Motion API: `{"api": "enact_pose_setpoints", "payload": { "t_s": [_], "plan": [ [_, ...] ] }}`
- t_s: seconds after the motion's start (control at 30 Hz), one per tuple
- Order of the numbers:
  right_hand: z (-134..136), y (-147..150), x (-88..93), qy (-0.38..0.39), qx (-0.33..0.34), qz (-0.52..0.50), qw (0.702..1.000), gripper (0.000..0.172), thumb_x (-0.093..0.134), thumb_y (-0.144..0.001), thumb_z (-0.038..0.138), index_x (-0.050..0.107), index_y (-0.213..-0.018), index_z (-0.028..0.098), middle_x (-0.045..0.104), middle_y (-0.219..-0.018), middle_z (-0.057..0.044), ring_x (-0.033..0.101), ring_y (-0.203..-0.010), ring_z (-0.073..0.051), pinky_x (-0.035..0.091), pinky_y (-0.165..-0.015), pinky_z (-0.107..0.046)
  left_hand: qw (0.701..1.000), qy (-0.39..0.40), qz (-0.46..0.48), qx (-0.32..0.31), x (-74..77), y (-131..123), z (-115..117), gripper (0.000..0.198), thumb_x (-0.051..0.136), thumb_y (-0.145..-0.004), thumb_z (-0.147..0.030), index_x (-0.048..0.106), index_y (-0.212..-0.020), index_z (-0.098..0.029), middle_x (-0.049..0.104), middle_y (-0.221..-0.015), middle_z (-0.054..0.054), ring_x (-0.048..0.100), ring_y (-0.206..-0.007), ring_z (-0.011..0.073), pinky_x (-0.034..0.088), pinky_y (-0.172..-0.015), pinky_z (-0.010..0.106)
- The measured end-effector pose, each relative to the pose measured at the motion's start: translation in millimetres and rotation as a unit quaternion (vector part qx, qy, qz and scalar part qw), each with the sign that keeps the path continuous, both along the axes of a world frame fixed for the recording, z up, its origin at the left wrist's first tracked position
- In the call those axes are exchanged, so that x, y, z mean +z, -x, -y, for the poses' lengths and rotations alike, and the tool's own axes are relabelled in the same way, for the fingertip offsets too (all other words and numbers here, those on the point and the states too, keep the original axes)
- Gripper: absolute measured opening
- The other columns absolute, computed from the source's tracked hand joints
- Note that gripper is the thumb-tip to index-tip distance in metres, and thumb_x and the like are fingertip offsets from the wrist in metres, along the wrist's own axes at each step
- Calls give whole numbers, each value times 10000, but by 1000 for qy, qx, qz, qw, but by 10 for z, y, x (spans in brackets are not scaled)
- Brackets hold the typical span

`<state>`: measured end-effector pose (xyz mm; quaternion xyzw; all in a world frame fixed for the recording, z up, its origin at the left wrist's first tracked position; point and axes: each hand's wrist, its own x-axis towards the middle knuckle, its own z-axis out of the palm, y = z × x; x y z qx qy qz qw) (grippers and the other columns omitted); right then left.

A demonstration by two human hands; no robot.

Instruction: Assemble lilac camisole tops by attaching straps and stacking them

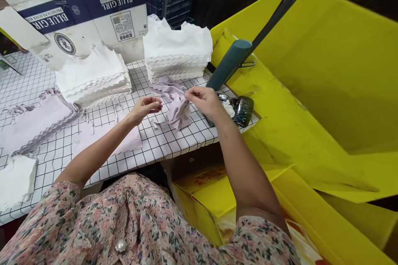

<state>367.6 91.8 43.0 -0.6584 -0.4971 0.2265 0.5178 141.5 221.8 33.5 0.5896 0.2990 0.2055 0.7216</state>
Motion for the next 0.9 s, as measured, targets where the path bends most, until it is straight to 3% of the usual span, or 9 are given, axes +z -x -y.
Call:
{"api": "enact_pose_setpoints", "payload": {
  "t_s": [0.13, 0.23, 0.33, 0.5, 0.63, 0.73, 0.8, 0.87, 0.9],
  "plan": [
    [-131, 166, 283, 21, 40, -119, 992, 399, 835, -749, 552, 625, -779, 214, 549, -690, 7, 461, -630, -122, 396, -581, -258, 995, -62, 73, -20, 68, -180, -45, 223, 838, -838, -199, 736, -1031, -153, 772, -1094, 96, 721, -1004, 173, 555, -969, 351],
    [-193, 332, 525, 45, 92, -127, 987, 466, 873, -723, 597, 634, -799, 205, 550, -678, 17, 447, -594, -101, 359, -534, -238, 975, -108, 145, -128, 205, -287, -63, 486, 934, -734, -216, 742, -1179, -192, 738, -1286, 106, 685, -1232, 244, 557, -1031, 362],
    [-143, 335, 801, 80, 127, -93, 984, 506, 894, -719, 649, 681, -833, 205, 590, -668, 10, 467, -560, -103, 345, -489, -235, 951, -112, 126, -258, 418, -277, -107, 419, 952, -772, -379, 770, -1068, -145, 766, -1088, 108, 740, -1040, 221, 591, -911, 352],
    [-27, 22, 1095, 180, 129, -30, 975, 541, 1026, -558, 491, 789, -909, 155, 681, -746, -26, 534, -616, -120, 349, -500, -236, 964, -116, 111, -214, 731, -20, -278, 446, 891, -840, -584, 768, -884, -157, 732, -841, 43, 696, -717, 111, 520, -621, 236],
    [-208, -106, 1078, 53, -21, -67, 996, 274, 930, -685, 256, 764, -878, 155, 705, -822, -27, 553, -694, -120, 429, -610, -257, 950, -51, 45, -303, 746, 102, -268, 492, 957, -768, -563, 784, -946, -138, 756, -851, 62, 699, -679, 116, 489, -545, 220],
    [-298, -80, 981, -40, -110, 83, 990, 185, 858, -743, 129, 759, -894, 171, 702, -829, -14, 553, -738, -117, 468, -728, -270, 961, 38, 92, -257, 662, 71, -164, 491, 951, -784, -556, 764, -952, -133, 760, -872, 61, 703, -712, 118, 543, -614, 234],
    [-239, -22, 864, -49, -144, 126, 980, 168, 849, -839, 295, 746, -837, 164, 697, -770, -34, 569, -684, -127, 498, -723, -286, 969, 83, 137, -189, 620, 32, -112, 445, 921, -835, -529, 750, -977, -143, 765, -904, 57, 725, -787, 132, 577, -703, 250],
    [-126, 78, 695, 3, -117, 33, 993, 553, 745, -897, 680, 694, -719, 159, 673, -672, -75, 597, -590, -161, 527, -631, -317, 972, 102, 154, -148, 601, 0, -83, 381, 904, -869, -470, 743, -1004, -151, 769, -929, 55, 735, -836, 146, 583, -756, 263],
    [-77, 146, 598, 39, -83, -38, 995, 711, 686, -836, 856, 657, -667, 166, 651, -627, -88, 607, -555, -181, 526, -575, -327, 973, 104, 156, -136, 595, -12, -69, 357, 901, -875, -443, 742, -1009, -153, 770, -939, 54, 733, -845, 148, 581, -765, 266]
  ]
}}
